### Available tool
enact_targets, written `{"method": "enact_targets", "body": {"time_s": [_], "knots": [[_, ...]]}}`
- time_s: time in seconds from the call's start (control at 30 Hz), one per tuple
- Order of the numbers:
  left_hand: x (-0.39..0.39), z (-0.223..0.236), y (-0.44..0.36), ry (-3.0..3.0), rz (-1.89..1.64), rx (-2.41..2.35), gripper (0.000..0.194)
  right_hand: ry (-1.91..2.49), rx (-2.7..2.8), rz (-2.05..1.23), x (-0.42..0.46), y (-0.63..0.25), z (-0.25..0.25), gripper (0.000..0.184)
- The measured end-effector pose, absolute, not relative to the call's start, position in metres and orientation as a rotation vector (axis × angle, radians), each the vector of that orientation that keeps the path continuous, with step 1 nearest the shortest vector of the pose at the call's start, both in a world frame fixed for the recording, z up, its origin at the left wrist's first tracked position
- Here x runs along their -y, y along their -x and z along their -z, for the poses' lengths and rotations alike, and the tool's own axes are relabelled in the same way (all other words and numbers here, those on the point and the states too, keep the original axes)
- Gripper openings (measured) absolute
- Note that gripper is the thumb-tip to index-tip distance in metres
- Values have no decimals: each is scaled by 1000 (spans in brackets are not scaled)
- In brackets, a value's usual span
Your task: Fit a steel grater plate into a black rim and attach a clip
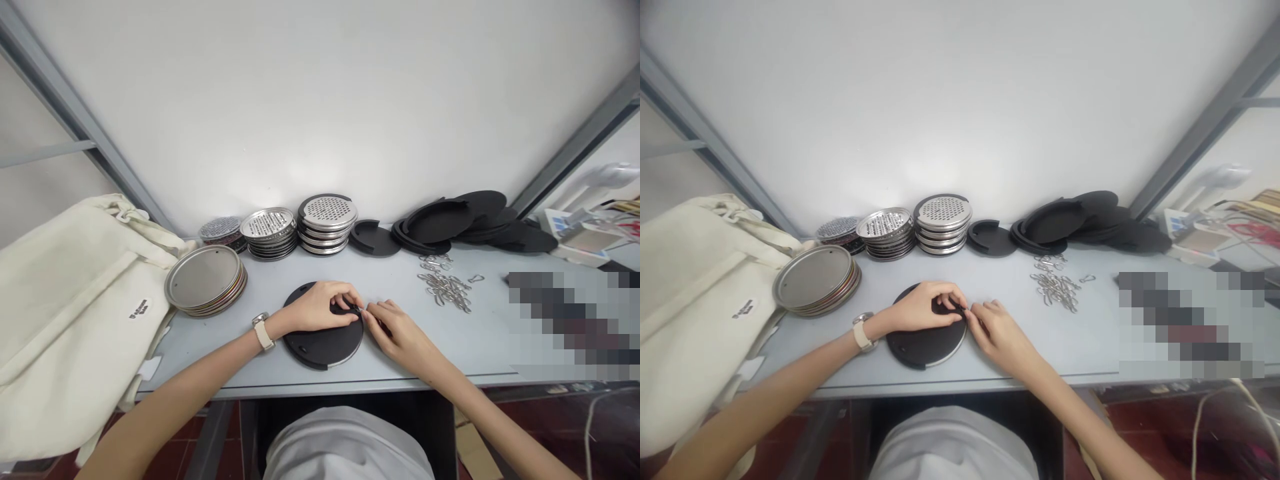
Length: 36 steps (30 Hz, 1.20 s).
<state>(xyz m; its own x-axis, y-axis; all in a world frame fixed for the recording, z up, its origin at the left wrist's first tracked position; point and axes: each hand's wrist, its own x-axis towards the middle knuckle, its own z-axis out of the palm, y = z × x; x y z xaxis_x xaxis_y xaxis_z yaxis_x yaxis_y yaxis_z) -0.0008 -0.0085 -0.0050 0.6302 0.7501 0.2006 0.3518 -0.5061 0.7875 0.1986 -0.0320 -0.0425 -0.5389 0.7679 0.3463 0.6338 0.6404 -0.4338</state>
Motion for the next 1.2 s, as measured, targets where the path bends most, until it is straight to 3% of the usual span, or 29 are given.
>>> {"method": "enact_targets", "body": {"time_s": [1.2], "knots": [[6,5,2,-2055,-687,-861,19,1128,2361,-402,31,-199,44,30]]}}
